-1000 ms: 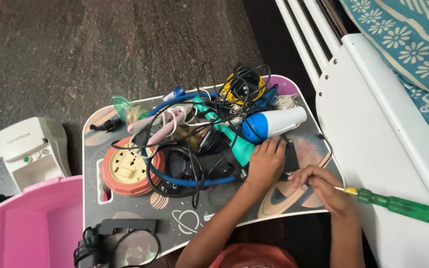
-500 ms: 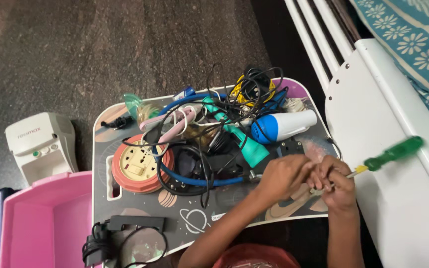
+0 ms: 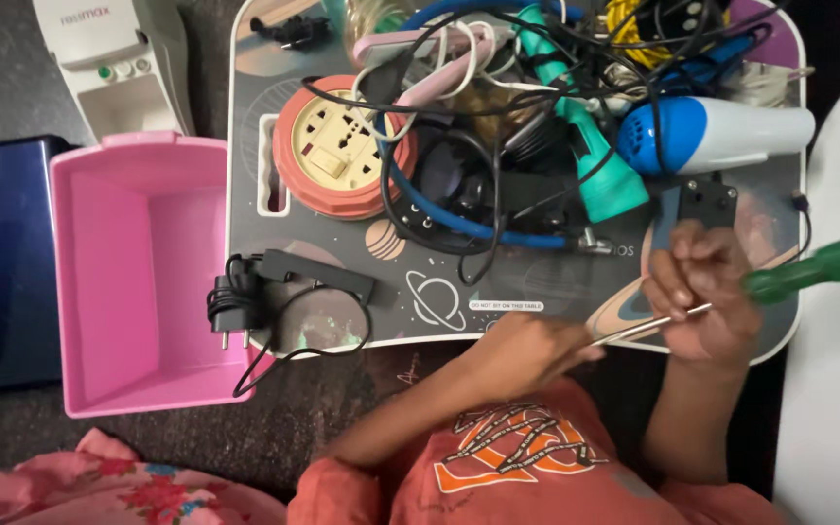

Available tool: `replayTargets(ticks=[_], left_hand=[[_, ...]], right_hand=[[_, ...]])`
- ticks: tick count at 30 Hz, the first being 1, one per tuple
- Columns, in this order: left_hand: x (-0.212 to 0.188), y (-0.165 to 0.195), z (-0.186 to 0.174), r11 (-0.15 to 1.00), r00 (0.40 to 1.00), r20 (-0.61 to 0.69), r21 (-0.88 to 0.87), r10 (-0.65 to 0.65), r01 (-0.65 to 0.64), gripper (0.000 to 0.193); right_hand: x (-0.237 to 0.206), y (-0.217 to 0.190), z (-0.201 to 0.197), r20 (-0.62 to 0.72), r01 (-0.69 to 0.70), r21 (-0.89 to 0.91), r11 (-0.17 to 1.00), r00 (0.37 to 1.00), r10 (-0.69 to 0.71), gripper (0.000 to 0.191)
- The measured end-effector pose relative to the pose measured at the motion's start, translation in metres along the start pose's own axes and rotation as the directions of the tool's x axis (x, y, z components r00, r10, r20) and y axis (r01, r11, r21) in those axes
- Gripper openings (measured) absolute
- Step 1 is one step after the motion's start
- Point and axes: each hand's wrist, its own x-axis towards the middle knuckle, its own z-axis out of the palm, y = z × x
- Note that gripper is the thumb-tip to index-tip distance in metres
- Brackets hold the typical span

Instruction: The person sits on the floor beside a bed and uses a green-handled screwdriver to unscrew and rework a black electronic device on a lap desk, repeatedly repositioning the device, handling its parts, and adjusting the screwdriver bit.

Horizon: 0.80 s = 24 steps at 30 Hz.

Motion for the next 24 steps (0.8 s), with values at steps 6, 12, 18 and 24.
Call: replayTargets(ticks=[6,12,18,24], left_hand=[[-0.060,0.004,-0.034,0.991,0.983,-0.148,-0.096,-0.111,0.097,0.031],[-0.098,0.020,-0.083,0.982,0.906,-0.382,-0.037,-0.184,0.184,0.037],[-0.097,0.023,-0.117,0.986,0.879,-0.451,-0.010,-0.153,0.166,0.040],[-0.087,0.026,-0.118,0.974,0.864,-0.450,-0.089,-0.226,0.209,0.022]], right_hand=[[0.012,0.030,0.017,0.168,-0.157,0.152,0.976,0.977,0.131,0.040],[0.013,0.012,-0.007,0.205,-0.078,0.074,0.994,0.977,0.062,0.048],[0.002,0.013,-0.048,0.104,-0.184,0.188,0.965,0.980,0.167,0.050],[-0.018,-0.013,-0.078,-0.109,-0.018,-0.038,0.999,0.994,0.014,0.031]])
